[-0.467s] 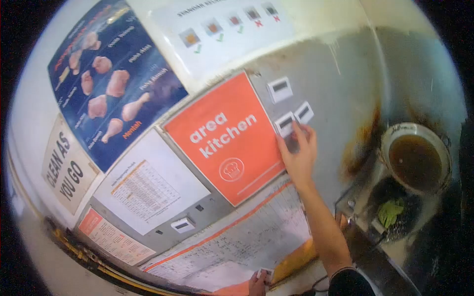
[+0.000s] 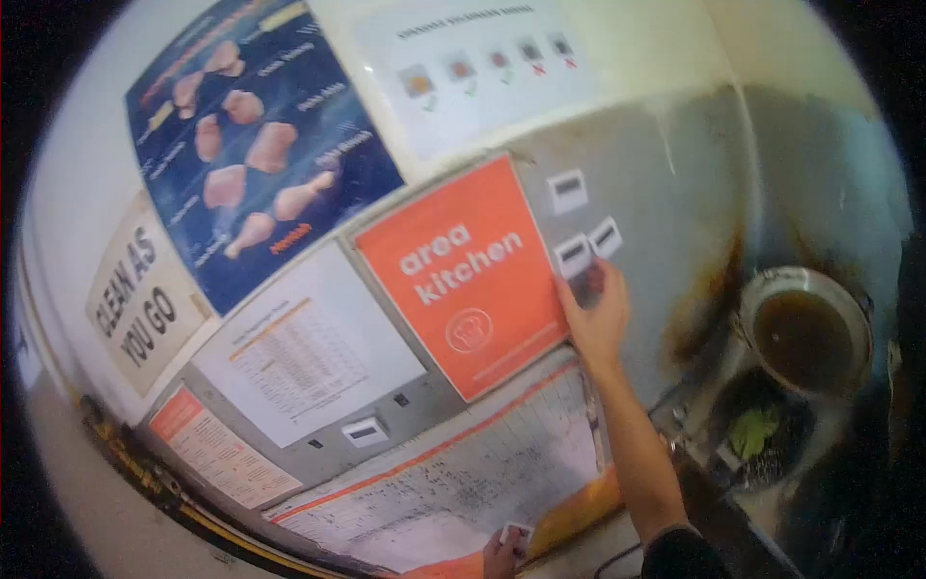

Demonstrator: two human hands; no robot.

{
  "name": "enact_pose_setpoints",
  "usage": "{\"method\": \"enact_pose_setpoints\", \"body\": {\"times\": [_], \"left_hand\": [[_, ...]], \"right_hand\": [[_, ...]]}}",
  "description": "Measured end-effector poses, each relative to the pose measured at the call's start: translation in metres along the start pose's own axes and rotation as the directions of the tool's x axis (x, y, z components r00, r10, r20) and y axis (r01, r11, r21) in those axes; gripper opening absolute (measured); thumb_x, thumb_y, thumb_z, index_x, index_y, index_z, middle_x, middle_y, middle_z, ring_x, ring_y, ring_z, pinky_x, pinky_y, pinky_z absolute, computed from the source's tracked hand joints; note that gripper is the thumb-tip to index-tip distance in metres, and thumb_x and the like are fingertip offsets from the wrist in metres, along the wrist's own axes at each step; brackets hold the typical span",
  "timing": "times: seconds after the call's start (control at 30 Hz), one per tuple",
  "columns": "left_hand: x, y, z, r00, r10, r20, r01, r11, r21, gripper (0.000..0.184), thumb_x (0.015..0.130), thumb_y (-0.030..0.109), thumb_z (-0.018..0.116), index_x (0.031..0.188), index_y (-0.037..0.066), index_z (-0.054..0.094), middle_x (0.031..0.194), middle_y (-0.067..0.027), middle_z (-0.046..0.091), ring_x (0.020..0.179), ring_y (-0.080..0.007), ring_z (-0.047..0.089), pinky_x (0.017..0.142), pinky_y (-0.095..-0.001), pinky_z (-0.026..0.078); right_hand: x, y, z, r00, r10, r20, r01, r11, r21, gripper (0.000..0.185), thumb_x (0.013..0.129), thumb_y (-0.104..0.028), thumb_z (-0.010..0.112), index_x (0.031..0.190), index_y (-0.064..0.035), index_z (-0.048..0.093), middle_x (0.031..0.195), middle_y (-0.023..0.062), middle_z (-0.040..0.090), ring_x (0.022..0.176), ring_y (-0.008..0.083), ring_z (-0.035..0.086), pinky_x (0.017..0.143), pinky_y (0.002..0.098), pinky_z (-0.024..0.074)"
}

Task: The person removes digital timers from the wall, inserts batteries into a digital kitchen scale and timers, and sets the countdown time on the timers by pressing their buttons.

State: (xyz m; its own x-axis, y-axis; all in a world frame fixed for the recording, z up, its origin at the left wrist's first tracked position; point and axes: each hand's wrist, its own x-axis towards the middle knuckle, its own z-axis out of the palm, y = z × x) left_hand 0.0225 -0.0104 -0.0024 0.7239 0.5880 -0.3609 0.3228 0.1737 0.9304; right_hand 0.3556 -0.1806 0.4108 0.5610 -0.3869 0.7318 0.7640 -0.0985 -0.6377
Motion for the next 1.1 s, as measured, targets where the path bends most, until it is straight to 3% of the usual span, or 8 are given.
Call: {"method": "enact_pose_setpoints", "body": {"times": [0.03,0.1,0.23,0.4,0.53,0.63,1.0,1.1], "left_hand": [[-0.030,0.032,0.009,0.999,-0.030,0.016,0.029,0.999,0.026,0.043,0.094,0.048,0.062,0.119,0.013,0.067,0.110,-0.0111,0.072,0.099,-0.0220,0.067,0.089,-0.0414,0.053],[-0.080,0.100,0.034,0.999,0.046,-0.012,-0.047,0.924,-0.379,0.037,0.097,0.031,0.064,0.111,-0.003,0.057,0.090,-0.0069,0.064,0.071,-0.0163,0.061,0.058,-0.0317,0.050],[-0.101,0.123,0.040,0.997,0.063,-0.043,-0.072,0.970,-0.233,0.030,0.097,0.032,0.063,0.108,0.004,0.058,0.083,-0.0051,0.061,0.067,-0.0167,0.061,0.054,-0.0310,0.050],[-0.106,0.126,0.033,0.996,-0.040,-0.075,0.027,0.987,-0.160,0.020,0.099,0.024,0.061,0.107,0.006,0.061,0.089,-0.0020,0.064,0.072,-0.0119,0.059,0.058,-0.0275,0.048],[-0.107,0.130,0.031,0.996,0.064,-0.054,-0.063,0.998,0.027,0.018,0.099,0.024,0.061,0.107,0.007,0.061,0.088,-0.0021,0.064,0.069,-0.0120,0.058,0.055,-0.0274,0.047],[-0.104,0.121,0.030,0.997,0.036,-0.063,-0.047,0.982,-0.181,0.017,0.099,0.023,0.061,0.106,0.008,0.060,0.086,-0.0019,0.063,0.067,-0.0120,0.058,0.055,-0.0270,0.047],[-0.112,0.124,0.035,0.996,-0.039,-0.079,0.027,0.989,-0.146,0.020,0.099,0.024,0.061,0.109,0.007,0.059,0.087,-0.0011,0.062,0.070,-0.0116,0.058,0.058,-0.0271,0.047],[-0.110,0.119,0.038,0.996,-0.037,-0.086,0.022,0.986,-0.168,0.021,0.099,0.024,0.062,0.110,0.006,0.060,0.088,-0.0013,0.063,0.072,-0.0117,0.058,0.059,-0.0275,0.047]], "right_hand": [[-0.001,0.000,-0.001,1.000,0.015,-0.001,-0.015,1.000,0.005,0.056,0.079,-0.026,0.083,0.120,0.0017,0.058,0.110,0.0186,0.061,0.096,0.0308,0.063,0.087,0.0397,0.0506],[-0.002,0.008,-0.006,0.998,0.043,-0.035,-0.043,0.999,0.001,0.049,0.082,-0.025,0.080,0.118,0.0008,0.059,0.106,0.0183,0.062,0.096,0.0305,0.062,0.086,0.0397,0.0502],[0.009,0.036,-0.014,0.991,0.053,-0.120,-0.050,0.998,0.024,0.038,0.086,-0.016,0.071,0.118,0.0005,0.058,0.103,0.0178,0.060,0.095,0.0336,0.061,0.085,0.0400,0.0488],[0.041,0.052,-0.022,0.960,-0.255,-0.113,0.240,0.962,-0.132,0.045,0.082,-0.016,0.073,0.122,0.0011,0.060,0.116,0.0211,0.063,0.105,0.0379,0.061,0.092,0.0417,0.0482],[0.051,0.064,-0.025,0.990,-0.122,0.067,0.120,0.992,0.032,0.052,0.079,-0.020,0.077,0.125,-0.0003,0.061,0.121,0.0216,0.064,0.110,0.0368,0.061,0.095,0.0418,0.0479],[0.054,0.059,-0.022,0.998,-0.001,0.061,0.001,1.000,-0.001,0.056,0.075,-0.025,0.081,0.122,-0.0008,0.065,0.115,0.0207,0.067,0.109,0.0352,0.062,0.094,0.0415,0.0485],[0.052,0.068,-0.014,0.979,-0.188,-0.078,0.187,0.982,-0.017,0.052,0.078,-0.028,0.080,0.120,-0.0006,0.066,0.121,0.0219,0.063,0.108,0.0370,0.062,0.092,0.0421,0.0493],[0.031,0.042,-0.020,0.998,-0.042,-0.052,0.045,0.997,0.059,0.050,0.080,-0.027,0.078,0.119,-0.0008,0.065,0.119,0.0205,0.060,0.107,0.0375,0.061,0.090,0.0424,0.0503]]}}
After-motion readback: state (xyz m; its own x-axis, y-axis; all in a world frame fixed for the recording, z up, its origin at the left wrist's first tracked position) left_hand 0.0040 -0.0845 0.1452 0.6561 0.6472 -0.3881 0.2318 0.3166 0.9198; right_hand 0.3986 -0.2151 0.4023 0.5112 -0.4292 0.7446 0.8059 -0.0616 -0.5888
